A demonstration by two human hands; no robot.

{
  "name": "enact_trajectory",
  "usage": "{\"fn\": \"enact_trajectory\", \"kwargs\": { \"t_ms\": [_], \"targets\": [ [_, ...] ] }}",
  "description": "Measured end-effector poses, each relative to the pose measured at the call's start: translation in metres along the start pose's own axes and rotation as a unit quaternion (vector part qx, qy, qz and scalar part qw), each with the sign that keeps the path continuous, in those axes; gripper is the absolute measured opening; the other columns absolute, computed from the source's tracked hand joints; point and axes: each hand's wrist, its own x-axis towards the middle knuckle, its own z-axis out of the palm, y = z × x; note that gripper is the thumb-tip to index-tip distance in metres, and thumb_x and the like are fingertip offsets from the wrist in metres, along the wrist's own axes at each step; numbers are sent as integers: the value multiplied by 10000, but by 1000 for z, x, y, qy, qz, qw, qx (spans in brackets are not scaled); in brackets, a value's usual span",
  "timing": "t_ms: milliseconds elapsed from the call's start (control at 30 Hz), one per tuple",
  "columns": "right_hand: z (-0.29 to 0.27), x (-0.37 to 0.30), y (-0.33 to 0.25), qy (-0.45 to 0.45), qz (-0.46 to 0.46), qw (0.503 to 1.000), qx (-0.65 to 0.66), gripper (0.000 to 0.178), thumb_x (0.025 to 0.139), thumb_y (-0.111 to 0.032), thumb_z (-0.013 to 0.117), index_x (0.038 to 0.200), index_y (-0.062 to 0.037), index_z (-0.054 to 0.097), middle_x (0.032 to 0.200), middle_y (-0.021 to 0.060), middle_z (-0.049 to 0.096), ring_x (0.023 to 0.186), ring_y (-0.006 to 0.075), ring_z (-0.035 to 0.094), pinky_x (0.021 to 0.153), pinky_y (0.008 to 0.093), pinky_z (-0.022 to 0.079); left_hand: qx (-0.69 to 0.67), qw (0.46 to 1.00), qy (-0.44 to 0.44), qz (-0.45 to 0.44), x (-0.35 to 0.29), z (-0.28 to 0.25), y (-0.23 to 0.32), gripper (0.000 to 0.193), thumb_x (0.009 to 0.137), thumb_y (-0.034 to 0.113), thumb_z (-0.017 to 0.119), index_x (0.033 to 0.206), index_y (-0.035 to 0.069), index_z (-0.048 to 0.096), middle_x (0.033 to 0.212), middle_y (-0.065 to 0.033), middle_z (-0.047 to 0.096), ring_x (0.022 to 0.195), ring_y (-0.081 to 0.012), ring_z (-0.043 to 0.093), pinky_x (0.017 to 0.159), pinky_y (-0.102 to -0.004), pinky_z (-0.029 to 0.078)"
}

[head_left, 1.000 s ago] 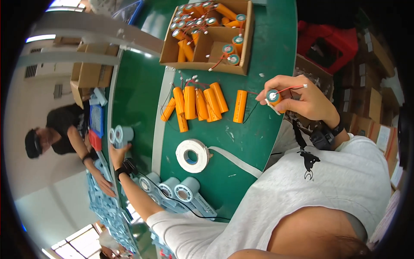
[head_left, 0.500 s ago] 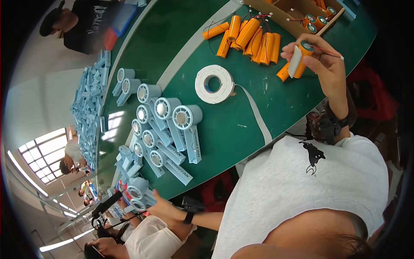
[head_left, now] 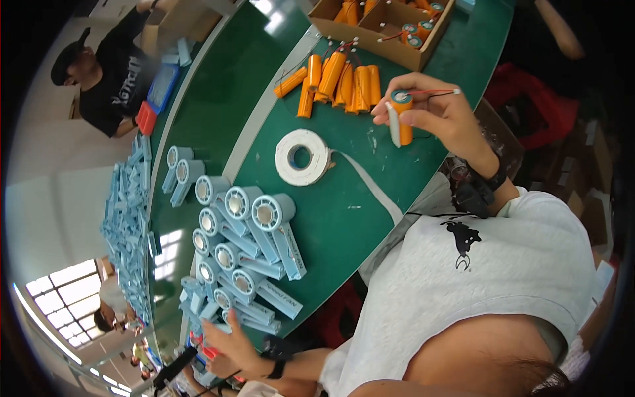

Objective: The person assembles fans by applying double-sided tape to batteries, pressing them into the fan housings, and tucking the wires inside. This process is repeated for multiple fans, which are then set aside on the table.

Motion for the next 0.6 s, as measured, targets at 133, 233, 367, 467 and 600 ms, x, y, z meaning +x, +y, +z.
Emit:
{"fn": "enact_trajectory", "kwargs": {
  "t_ms": [133,233,367,467,600],
  "targets": [
    [-8,1,29,-3,35,993,109,267,816,-27,516,1071,25,458,984,185,588,915,249,600,820,327,474,-35,980,-43,190,145,-12,62,639,723,225,672,1232,-37,388,1202,-253,434,1120,-389,384,937,-417,309],
    [8,1,43,0,112,959,261,235,841,-1,489,1072,5,446,991,192,591,908,241,606,799,301,477,84,949,-8,303,273,53,74,826,569,181,776,1259,-11,364,1225,-233,427,1144,-374,379,965,-408,307],
    [10,1,43,-20,102,966,237,264,820,1,501,1079,-4,445,1004,181,584,938,254,594,857,328,455,211,904,12,372,347,155,85,889,453,143,821,1228,24,403,1178,-188,486,1076,-325,464,946,-389,356],
    [5,3,51,14,98,970,221,256,825,5,498,1075,-2,443,1004,175,584,942,249,592,862,326,453,-214,827,-336,397,361,175,108,758,474,124,802,1139,15,454,1087,-135,544,997,-256,521,866,-347,411],
    [-1,5,57,28,99,971,215,250,830,8,497,1073,-2,438,1007,174,582,949,239,589,861,320,452,-223,881,-255,330,304,126,159,626,519,116,775,1052,-11,471,976,-107,576,921,-217,553,781,-322,435]
  ]
}}
